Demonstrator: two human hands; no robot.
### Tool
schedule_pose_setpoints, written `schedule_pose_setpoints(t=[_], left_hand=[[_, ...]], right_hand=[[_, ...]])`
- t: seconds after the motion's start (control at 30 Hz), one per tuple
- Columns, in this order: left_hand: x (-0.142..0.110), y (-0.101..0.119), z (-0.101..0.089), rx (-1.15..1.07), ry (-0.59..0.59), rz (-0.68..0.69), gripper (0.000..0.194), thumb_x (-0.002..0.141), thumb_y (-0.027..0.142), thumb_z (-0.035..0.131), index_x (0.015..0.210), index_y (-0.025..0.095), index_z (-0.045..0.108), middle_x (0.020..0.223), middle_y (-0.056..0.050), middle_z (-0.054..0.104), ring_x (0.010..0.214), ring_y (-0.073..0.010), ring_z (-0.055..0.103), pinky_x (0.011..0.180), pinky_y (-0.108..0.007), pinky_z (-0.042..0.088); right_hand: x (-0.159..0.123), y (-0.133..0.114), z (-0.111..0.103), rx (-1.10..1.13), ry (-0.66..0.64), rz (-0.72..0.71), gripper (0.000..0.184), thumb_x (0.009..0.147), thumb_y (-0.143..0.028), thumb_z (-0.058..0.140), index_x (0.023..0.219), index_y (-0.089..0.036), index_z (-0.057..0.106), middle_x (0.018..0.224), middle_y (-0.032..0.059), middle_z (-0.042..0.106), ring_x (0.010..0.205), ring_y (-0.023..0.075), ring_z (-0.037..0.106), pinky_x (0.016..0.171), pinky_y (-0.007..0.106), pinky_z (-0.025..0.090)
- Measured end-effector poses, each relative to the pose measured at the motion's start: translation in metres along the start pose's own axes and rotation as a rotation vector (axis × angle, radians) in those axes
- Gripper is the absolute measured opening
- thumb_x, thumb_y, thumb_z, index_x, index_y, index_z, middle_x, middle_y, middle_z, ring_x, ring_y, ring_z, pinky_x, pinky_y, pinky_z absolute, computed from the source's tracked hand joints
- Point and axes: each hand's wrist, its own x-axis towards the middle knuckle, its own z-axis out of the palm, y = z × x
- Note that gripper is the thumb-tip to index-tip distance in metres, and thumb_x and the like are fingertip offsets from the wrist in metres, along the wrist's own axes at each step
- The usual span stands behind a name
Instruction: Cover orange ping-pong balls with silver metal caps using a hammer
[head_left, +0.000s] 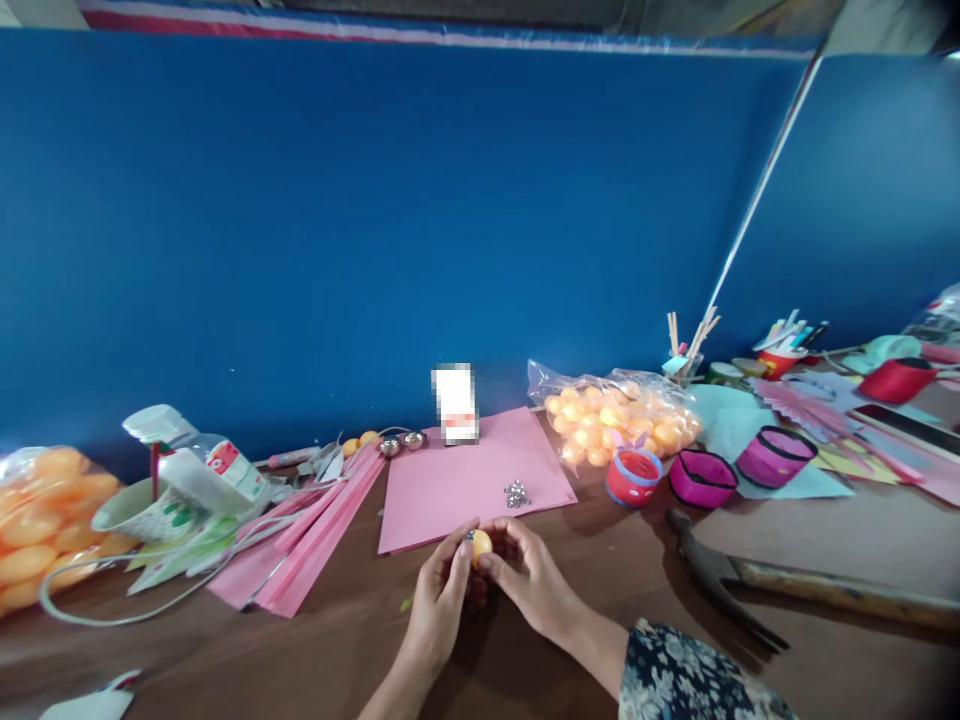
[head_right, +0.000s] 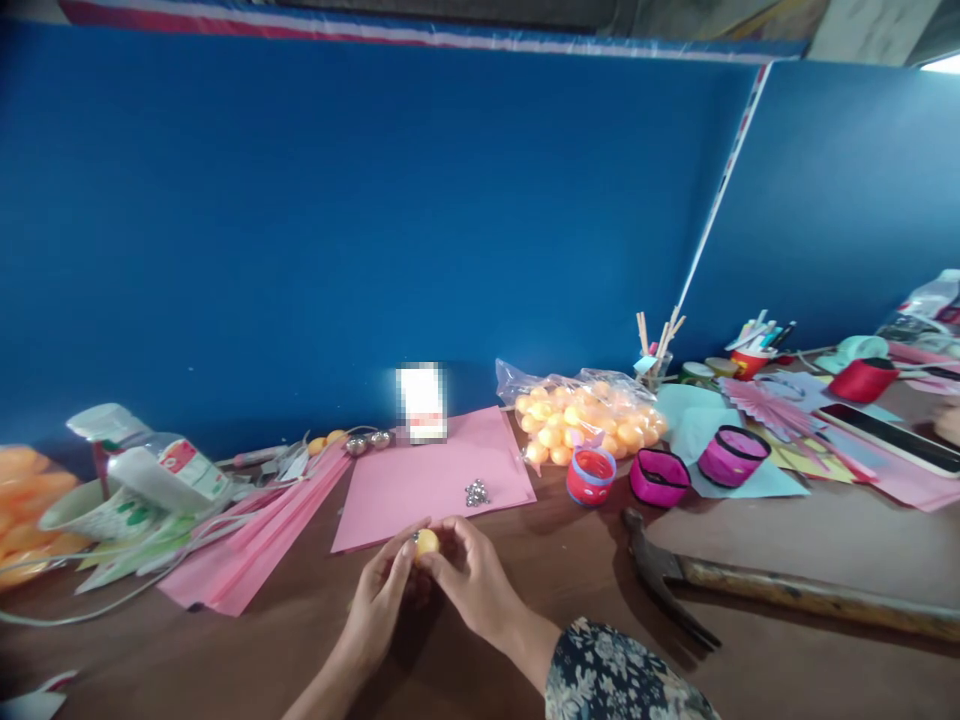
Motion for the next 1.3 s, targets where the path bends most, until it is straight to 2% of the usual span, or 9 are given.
schedule_pose_setpoints(t=[0.2, 0.4, 0.57, 0.73, 0.83, 0.93, 0.97, 1.07, 1.3], left_hand=[[-0.001, 0.005, 0.001, 0.040, -0.046, 0.023, 0.048, 0.074, 0.044, 0.060, 0.111, 0.014, 0.060, 0.062, 0.000, 0.057, 0.052, -0.0104, 0.049, 0.050, -0.022, 0.044], [-0.005, 0.005, 0.002, -0.007, -0.065, 0.068, 0.051, 0.079, 0.046, 0.052, 0.119, 0.015, 0.054, 0.084, -0.006, 0.065, 0.060, -0.0117, 0.056, 0.060, -0.025, 0.048], [-0.003, 0.003, -0.001, -0.091, -0.038, 0.064, 0.051, 0.079, 0.048, 0.053, 0.116, 0.013, 0.056, 0.099, -0.010, 0.065, 0.080, -0.0188, 0.062, 0.066, -0.026, 0.049], [0.003, -0.004, -0.003, -0.074, -0.019, 0.057, 0.044, 0.075, 0.044, 0.058, 0.105, 0.012, 0.063, 0.087, -0.008, 0.067, 0.067, -0.0148, 0.061, 0.061, -0.024, 0.049], [0.004, -0.006, -0.002, -0.121, 0.057, 0.024, 0.048, 0.072, 0.046, 0.061, 0.105, 0.012, 0.063, 0.077, -0.005, 0.066, 0.057, -0.0110, 0.058, 0.056, -0.023, 0.050], [0.004, -0.005, -0.002, -0.142, 0.077, 0.011, 0.049, 0.072, 0.047, 0.061, 0.106, 0.012, 0.062, 0.075, -0.004, 0.065, 0.058, -0.0111, 0.060, 0.058, -0.023, 0.052], [0.004, -0.005, -0.002, -0.143, 0.074, 0.009, 0.049, 0.073, 0.047, 0.061, 0.106, 0.011, 0.062, 0.076, -0.004, 0.065, 0.059, -0.0113, 0.060, 0.058, -0.023, 0.053], [0.004, -0.005, -0.001, -0.147, 0.066, 0.014, 0.048, 0.075, 0.046, 0.059, 0.107, 0.010, 0.061, 0.080, -0.005, 0.065, 0.060, -0.0110, 0.061, 0.057, -0.023, 0.054], [0.002, -0.005, -0.002, -0.139, 0.059, 0.023, 0.047, 0.077, 0.042, 0.059, 0.112, 0.012, 0.057, 0.079, -0.003, 0.063, 0.063, -0.0112, 0.062, 0.058, -0.023, 0.054]], right_hand=[[-0.001, 0.002, -0.003, -0.033, -0.005, 0.001, 0.019, 0.078, -0.028, 0.062, 0.093, -0.019, 0.055, 0.089, 0.0037, 0.063, 0.076, 0.0162, 0.059, 0.070, 0.029, 0.049], [-0.002, 0.001, -0.003, 0.024, -0.037, 0.000, 0.020, 0.079, -0.027, 0.059, 0.097, -0.020, 0.052, 0.084, 0.0017, 0.061, 0.066, 0.0136, 0.059, 0.061, 0.026, 0.050], [-0.008, 0.002, 0.000, -0.036, -0.006, -0.036, 0.031, 0.074, -0.020, 0.063, 0.102, -0.021, 0.051, 0.097, 0.0035, 0.061, 0.080, 0.0163, 0.063, 0.071, 0.029, 0.053], [-0.005, -0.005, -0.009, -0.243, -0.003, -0.137, 0.029, 0.077, -0.025, 0.060, 0.105, -0.021, 0.053, 0.101, 0.0045, 0.062, 0.085, 0.0168, 0.062, 0.075, 0.028, 0.052], [0.009, -0.008, -0.035, -0.508, 0.175, -0.229, 0.019, 0.084, -0.029, 0.052, 0.099, -0.020, 0.056, 0.094, 0.0052, 0.064, 0.083, 0.0166, 0.062, 0.074, 0.028, 0.050], [0.023, -0.006, -0.069, -0.911, 0.338, -0.286, 0.013, 0.084, -0.025, 0.049, 0.090, -0.018, 0.059, 0.089, 0.0065, 0.065, 0.081, 0.0181, 0.060, 0.073, 0.029, 0.047], [0.027, -0.005, -0.078, -1.040, 0.331, -0.282, 0.013, 0.084, -0.023, 0.049, 0.085, -0.018, 0.060, 0.087, 0.0063, 0.065, 0.081, 0.0187, 0.060, 0.073, 0.029, 0.046], [0.031, 0.001, -0.091, -1.153, 0.283, -0.285, 0.012, 0.082, -0.020, 0.051, 0.077, -0.020, 0.062, 0.081, 0.0048, 0.065, 0.081, 0.0200, 0.058, 0.075, 0.030, 0.044], [0.032, 0.013, -0.082, -1.239, 0.187, -0.310, 0.011, 0.076, -0.017, 0.059, 0.083, -0.022, 0.064, 0.082, 0.0035, 0.065, 0.083, 0.0198, 0.055, 0.077, 0.030, 0.040]])
